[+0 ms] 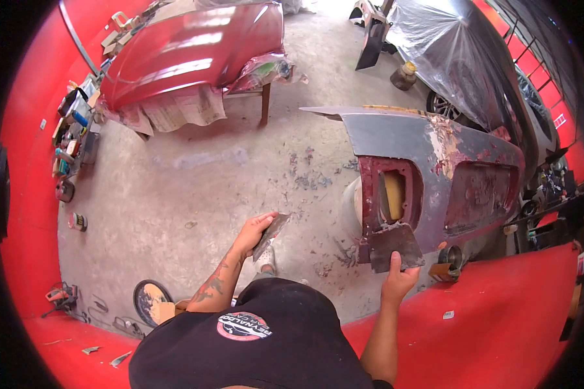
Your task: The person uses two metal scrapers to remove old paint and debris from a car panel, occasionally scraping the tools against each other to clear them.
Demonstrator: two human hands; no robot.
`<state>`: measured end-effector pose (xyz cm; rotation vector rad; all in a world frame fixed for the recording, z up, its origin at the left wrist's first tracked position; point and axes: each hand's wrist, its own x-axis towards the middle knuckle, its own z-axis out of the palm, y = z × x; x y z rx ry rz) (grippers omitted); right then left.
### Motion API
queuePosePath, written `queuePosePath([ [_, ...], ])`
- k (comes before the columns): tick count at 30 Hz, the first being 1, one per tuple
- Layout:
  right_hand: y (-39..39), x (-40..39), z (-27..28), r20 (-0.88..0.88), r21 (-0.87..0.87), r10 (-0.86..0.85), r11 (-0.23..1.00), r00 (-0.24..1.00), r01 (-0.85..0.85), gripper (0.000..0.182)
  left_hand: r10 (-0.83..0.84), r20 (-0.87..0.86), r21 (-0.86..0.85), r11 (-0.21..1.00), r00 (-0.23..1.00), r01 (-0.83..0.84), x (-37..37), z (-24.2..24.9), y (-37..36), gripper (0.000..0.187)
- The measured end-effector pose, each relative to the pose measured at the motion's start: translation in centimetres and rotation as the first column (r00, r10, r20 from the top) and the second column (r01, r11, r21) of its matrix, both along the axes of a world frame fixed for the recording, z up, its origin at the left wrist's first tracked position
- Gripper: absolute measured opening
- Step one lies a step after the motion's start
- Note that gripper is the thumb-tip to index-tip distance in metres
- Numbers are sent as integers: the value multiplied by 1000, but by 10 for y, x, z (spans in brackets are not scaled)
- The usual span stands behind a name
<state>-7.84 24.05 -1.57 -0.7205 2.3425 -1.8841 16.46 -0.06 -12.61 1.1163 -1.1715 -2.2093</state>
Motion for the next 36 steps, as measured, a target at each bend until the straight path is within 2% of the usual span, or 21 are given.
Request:
queuePosePath([
  [3, 1, 0, 5, -47, 45, -7, 999, 999, 9, 25, 1, -16, 17, 1000, 1000, 0, -1, 2, -1, 37],
  [5, 10, -5, 9, -11, 141, 123, 983, 992, -120, 25, -21, -7, 17, 1000, 1000, 21, -1, 7, -2, 37],
  [6, 9, -3, 15, -8, 147, 118, 982, 993, -115, 25, -42, 1, 16, 999, 999, 42, -2, 9, -3, 37],
  [7, 3, -1, 24, -43, 102, 100, 990, 994, -95, 27, -48, 2, 26, 998, 999, 48, -2, 4, -7, 37],
  [9, -3, -8, 26, -48, -42, 54, 998, 997, -57, 31, -22, -19, -122, 992, 1000, 20, -3, -15, -7, 38],
  [11, -8, -14, 28, 12, -174, -4, 985, 1000, 6, 41, -69, 126, -246, 964, 990, 99, -1, -21, -11, 37],
  [12, -13, -7, 46, -42, -40, 15, 999, 999, -17, 43, -59, 90, -230, 970, 994, 78, -2, -19, -10, 37],
  [13, -19, 3, 54, 25, -133, 101, 986, 995, -97, 45, -41, 56, -216, 975, 998, 52, -2, -15, -9, 36],
  [14, -24, 9, 60, -23, -136, 175, 975, 984, -177, 40, -27, 9, -99, 995, 1000, 28, -2, -15, -7, 36],
  [15, -21, 7, 63, -20, -95, 162, 982, 987, -164, 40, 2, -36, 7, 1000, 999, -2, -3, -14, -8, 36],
  [16, -21, 4, 65, -287, 138, 234, 970, 929, -202, 43, -3, -39, 37, 999, 999, 4, -3, -10, -7, 36],
  [17, -22, 4, 66, -505, 361, 353, 915, 787, -179, 46, -21, -28, 33, 999, 999, 22, -1, -7, -8, 36],
  [20, -28, 7, 70, -466, 448, 484, 851, 741, -275, 38, -17, -19, 17, 1000, 1000, 17, -1, -6, -6, 36],
  [25, -38, 13, 61, -440, 510, 596, 782, 672, -359, 31, 14, 7, 8, 1000, 1000, -15, 0, -8, -3, 36],
  [28, -44, 15, 57, -461, 526, 654, 746, 600, -409, 32, 38, 5, 0, 999, 999, -38, -1, -6, -3, 36],
  [30, -41, 15, 51, -459, 643, 719, 674, 522, -364, 39, 13, 47, -43, 999, 999, -11, 0, -3, -4, 35],
  [31, -39, 19, 52, -455, 646, 723, 670, 520, -367, 39, 16, 49, -39, 999, 999, -14, 1, -4, -4, 35],
  [33, -36, 30, 54, -393, 797, 824, 527, 409, -296, 45, 33, 18, 6, 999, 999, -33, 0, -6, -5, 35],
  [34, -31, 29, 45, -350, 801, 829, 506, 436, -320, 49, 33, 17, 8, 999, 999, -33, 0, -8, -5, 35],
  [35, -30, 28, 41, -348, 803, 831, 503, 435, -319, 49, 47, -6, 37, 998, 999, -47, 0, -11, -5, 35],
  [36, -32, 27, 39, -421, 740, 793, 581, 440, -338, 50, 69, -30, 67, 996, 997, -66, -1, -11, -5, 34],
])
